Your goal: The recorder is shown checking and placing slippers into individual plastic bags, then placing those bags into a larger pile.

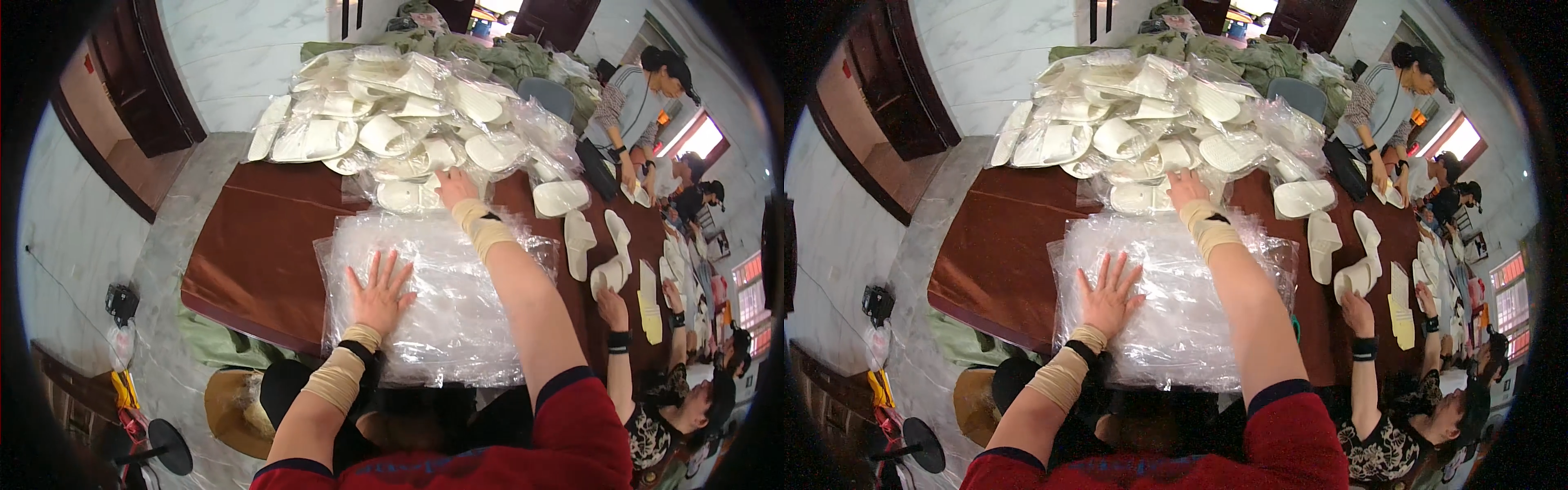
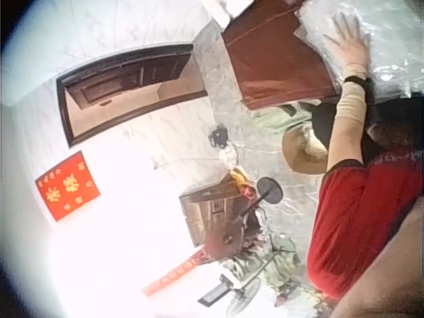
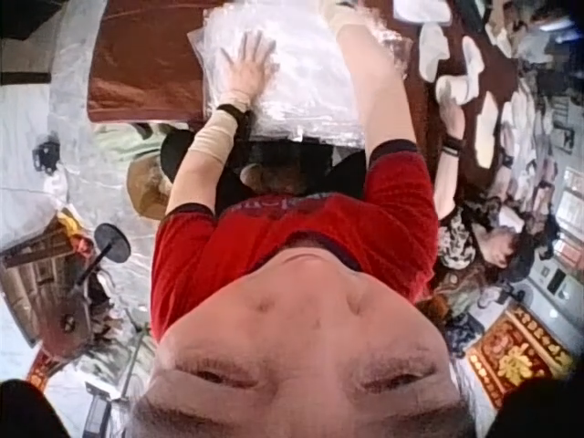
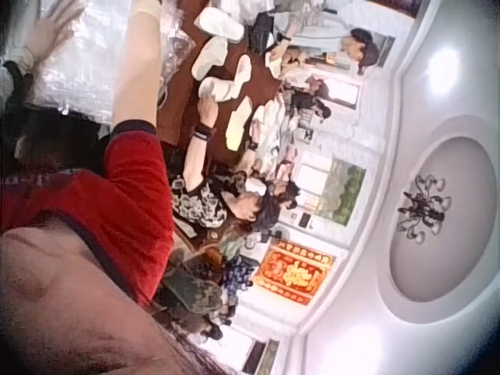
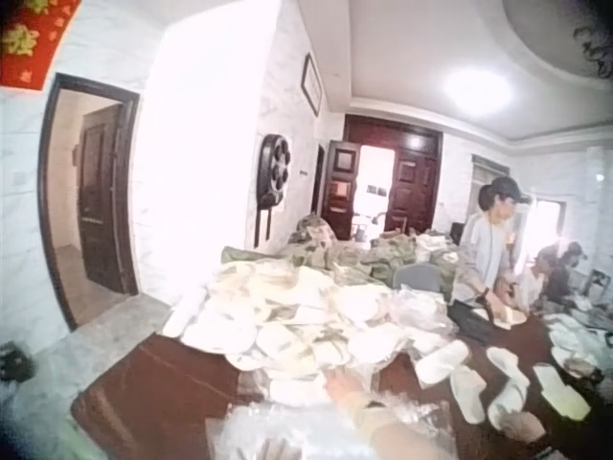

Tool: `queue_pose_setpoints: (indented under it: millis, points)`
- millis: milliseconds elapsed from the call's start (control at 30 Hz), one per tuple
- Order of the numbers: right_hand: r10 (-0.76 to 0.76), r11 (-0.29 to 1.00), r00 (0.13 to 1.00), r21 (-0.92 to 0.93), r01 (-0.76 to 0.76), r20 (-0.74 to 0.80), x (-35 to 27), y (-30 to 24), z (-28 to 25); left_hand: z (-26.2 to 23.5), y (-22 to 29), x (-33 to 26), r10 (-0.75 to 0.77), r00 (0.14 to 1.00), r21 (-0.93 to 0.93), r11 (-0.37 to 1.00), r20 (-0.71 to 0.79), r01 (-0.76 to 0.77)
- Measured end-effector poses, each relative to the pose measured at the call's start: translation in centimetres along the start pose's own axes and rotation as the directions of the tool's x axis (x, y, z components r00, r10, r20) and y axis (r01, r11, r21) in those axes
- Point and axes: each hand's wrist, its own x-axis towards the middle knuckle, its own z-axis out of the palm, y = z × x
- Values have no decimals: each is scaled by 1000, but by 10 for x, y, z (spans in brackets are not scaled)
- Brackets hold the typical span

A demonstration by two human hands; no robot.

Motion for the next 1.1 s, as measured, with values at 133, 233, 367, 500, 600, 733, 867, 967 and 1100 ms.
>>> queue_pose_setpoints:
  millis: [133,233,367,500,600,733,867,967,1100]
  points:
    - [95,994,980,-60,-86,175,19,18,15,-3,5,5,12,1000,-11,1000,-15,-12]
    - [66,994,998,89,-66,2,30,13,-30,-5,-4,-3,-6,999,-5,1000,-34,6]
    - [139,940,988,322,-109,-71,27,18,-133,-1,-4,-5,-2,999,-12,1000,-32,1]
    - [111,861,992,505,-65,-61,14,11,-247,0,-2,-2,-11,999,-5,1000,-33,10]
    - [272,759,959,596,-261,74,-9,15,-303,3,-1,-3,8,999,-18,1000,-35,-9]
    - [550,334,774,766,-549,315,-58,42,-335,6,-1,-4,-1,999,-12,1000,-47,0]
    - [461,-96,748,865,-492,477,-100,22,-360,4,-2,-4,2,994,-51,999,-113,-8]
    - [412,-219,775,878,-426,479,-102,-13,-336,3,-10,-8,-18,996,-22,1000,-86,16]
    - [305,-341,863,892,-296,403,-99,-55,-278,0,1,-3,6,998,-58,998,-58,-9]
